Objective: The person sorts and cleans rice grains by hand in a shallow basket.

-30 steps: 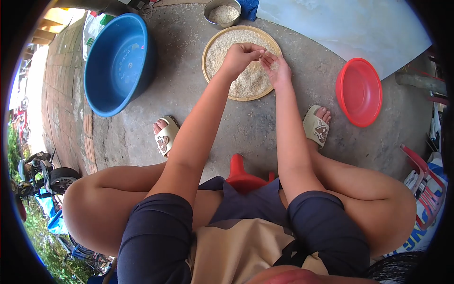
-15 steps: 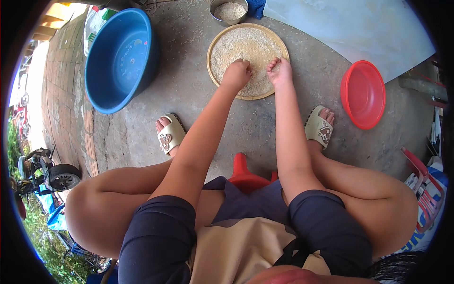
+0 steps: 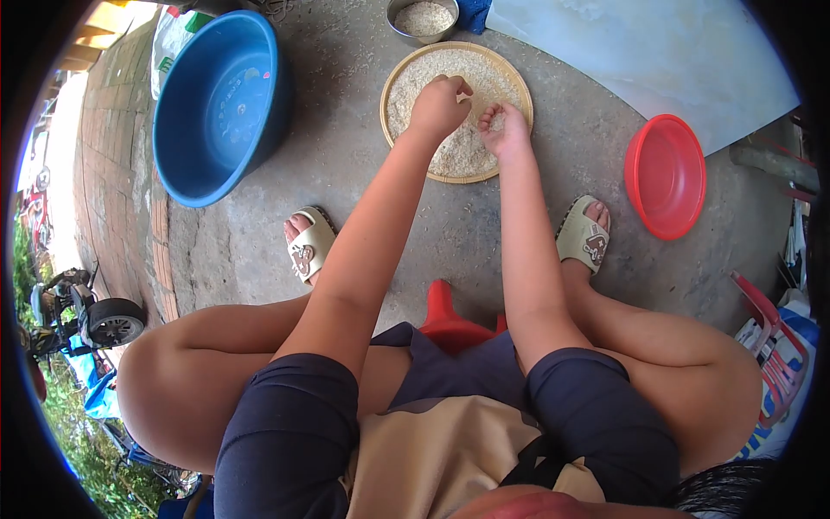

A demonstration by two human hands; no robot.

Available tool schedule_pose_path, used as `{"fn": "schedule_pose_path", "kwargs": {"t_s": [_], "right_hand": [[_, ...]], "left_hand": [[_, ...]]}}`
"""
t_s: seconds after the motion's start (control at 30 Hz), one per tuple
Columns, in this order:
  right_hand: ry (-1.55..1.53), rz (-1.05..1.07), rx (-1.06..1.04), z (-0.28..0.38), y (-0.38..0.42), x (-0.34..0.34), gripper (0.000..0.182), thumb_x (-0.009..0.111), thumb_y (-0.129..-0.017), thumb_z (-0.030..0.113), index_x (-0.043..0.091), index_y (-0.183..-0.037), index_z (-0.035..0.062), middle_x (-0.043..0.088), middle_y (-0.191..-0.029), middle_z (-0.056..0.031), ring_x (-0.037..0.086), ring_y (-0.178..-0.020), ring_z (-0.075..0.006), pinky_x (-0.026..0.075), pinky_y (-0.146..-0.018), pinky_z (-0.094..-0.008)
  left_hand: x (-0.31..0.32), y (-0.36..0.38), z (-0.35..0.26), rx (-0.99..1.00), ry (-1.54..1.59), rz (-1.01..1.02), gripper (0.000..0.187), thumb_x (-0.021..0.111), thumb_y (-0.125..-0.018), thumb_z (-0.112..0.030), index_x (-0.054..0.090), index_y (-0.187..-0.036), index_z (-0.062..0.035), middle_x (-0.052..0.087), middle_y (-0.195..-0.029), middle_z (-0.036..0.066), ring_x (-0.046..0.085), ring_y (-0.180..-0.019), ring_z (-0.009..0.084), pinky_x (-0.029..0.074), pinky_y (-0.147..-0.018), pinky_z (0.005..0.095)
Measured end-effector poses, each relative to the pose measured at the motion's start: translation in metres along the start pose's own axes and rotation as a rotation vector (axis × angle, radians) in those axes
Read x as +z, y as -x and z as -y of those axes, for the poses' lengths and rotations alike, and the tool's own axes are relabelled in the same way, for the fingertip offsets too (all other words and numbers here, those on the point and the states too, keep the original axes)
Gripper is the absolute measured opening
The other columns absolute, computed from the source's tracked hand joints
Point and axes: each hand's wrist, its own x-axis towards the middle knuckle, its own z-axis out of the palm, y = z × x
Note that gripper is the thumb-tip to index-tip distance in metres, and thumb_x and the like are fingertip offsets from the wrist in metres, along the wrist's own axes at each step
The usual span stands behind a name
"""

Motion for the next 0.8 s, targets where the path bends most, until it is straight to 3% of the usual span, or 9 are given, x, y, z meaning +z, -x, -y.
{"fn": "schedule_pose_path", "kwargs": {"t_s": [0.07,0.17,0.3,0.4,0.47,0.5,0.53,0.73,0.8], "right_hand": [[0.0,0.134,0.029,0.006,-0.016,-0.018,0.025,0.042,-0.094,0.025,0.044,-0.072,0.0107,0.044,-0.064,-0.0019,0.043,-0.056,-0.0134,0.034,-0.047,-0.026],[0.051,0.077,-0.021,0.019,-0.006,-0.015,0.027,0.043,-0.092,0.024,0.041,-0.068,0.0124,0.038,-0.057,0.001,0.035,-0.049,-0.0112,0.023,-0.041,-0.0255],[0.071,0.049,-0.044,0.031,-0.011,-0.02,0.026,0.042,-0.092,0.023,0.042,-0.069,0.0124,0.037,-0.056,0.0018,0.034,-0.047,-0.0108,0.022,-0.04,-0.0252],[0.089,-0.006,-0.06,0.029,-0.014,-0.02,0.025,0.041,-0.092,0.023,0.044,-0.071,0.0104,0.046,-0.064,-0.0022,0.043,-0.054,-0.0129,0.034,-0.045,-0.025],[0.174,-0.063,-0.101,0.024,-0.003,-0.01,0.026,0.041,-0.093,0.022,0.049,-0.077,0.0036,0.056,-0.075,-0.0092,0.055,-0.066,-0.0185,0.045,-0.055,-0.028],[0.133,-0.081,-0.158,0.022,0.008,-0.002,0.025,0.041,-0.093,0.021,0.05,-0.082,-0.0002,0.059,-0.084,-0.0134,0.058,-0.077,-0.0229,0.05,-0.066,-0.0303],[0.13,-0.086,-0.159,0.021,0.005,-0.003,0.025,0.041,-0.093,0.021,0.05,-0.082,-0.0002,0.059,-0.084,-0.0134,0.058,-0.077,-0.0229,0.05,-0.066,-0.0303],[0.076,-0.107,-0.131,0.022,-0.009,-0.012,0.022,0.046,-0.091,0.021,0.047,-0.076,0.0057,0.053,-0.071,-0.0084,0.051,-0.059,-0.0175,0.042,-0.052,-0.0283],[0.148,-0.023,-0.088,0.022,-0.009,-0.015,0.023,0.045,-0.092,0.023,0.042,-0.073,0.0106,0.042,-0.062,-0.0023,0.04,-0.053,-0.0129,0.031,-0.045,-0.0266]], "left_hand": [[0.004,0.007,0.009,-0.002,-0.156,0.018,0.018,0.067,-0.07,-0.014,0.066,-0.087,-0.0069,0.063,-0.089,0.014,0.062,-0.084,0.0321,0.05,-0.077,0.0394],[0.022,0.02,0.024,0.033,-0.233,0.027,0.018,0.069,-0.071,-0.014,0.066,-0.087,-0.0051,0.061,-0.081,0.012,0.062,-0.08,0.0298,0.049,-0.075,0.0374],[0.039,0.015,0.041,0.055,-0.252,0.016,0.018,0.069,-0.069,-0.012,0.065,-0.086,-0.0045,0.063,-0.08,0.013,0.062,-0.076,0.0298,0.05,-0.073,0.0349],[0.026,0.002,0.019,-0.043,-0.066,0.106,0.013,0.067,-0.072,-0.009,0.067,-0.084,-0.0045,0.067,-0.079,0.011,0.066,-0.073,0.0289,0.053,-0.067,0.0349],[0.024,-0.011,0.005,-0.163,0.467,0.175,0.01,0.067,-0.076,-0.008,0.068,-0.085,-0.0041,0.069,-0.074,0.009,0.067,-0.066,0.021,0.052,-0.063,0.0306],[0.02,-0.018,-0.003,-0.135,0.583,0.253,0.013,0.069,-0.077,-0.01,0.069,-0.087,-0.0029,0.069,-0.075,0.009,0.066,-0.067,0.0145,0.052,-0.064,0.0279],[0.017,-0.023,-0.01,-0.135,0.584,0.258,0.013,0.069,-0.077,-0.01,0.069,-0.087,-0.0029,0.069,-0.075,0.009,0.066,-0.067,0.0145,0.052,-0.064,0.0279],[0.032,-0.042,-0.007,0.103,0.01,-0.094,0.026,0.064,-0.07,-0.005,0.069,-0.095,-0.0074,0.066,-0.094,0.009,0.063,-0.083,0.0261,0.052,-0.075,0.0363],[0.048,-0.039,0.002,0.199,-0.1,-0.122,0.024,0.063,-0.071,-0.006,0.069,-0.094,-0.0075,0.065,-0.094,0.01,0.062,-0.085,0.0265,0.051,-0.076,0.0367]]}}
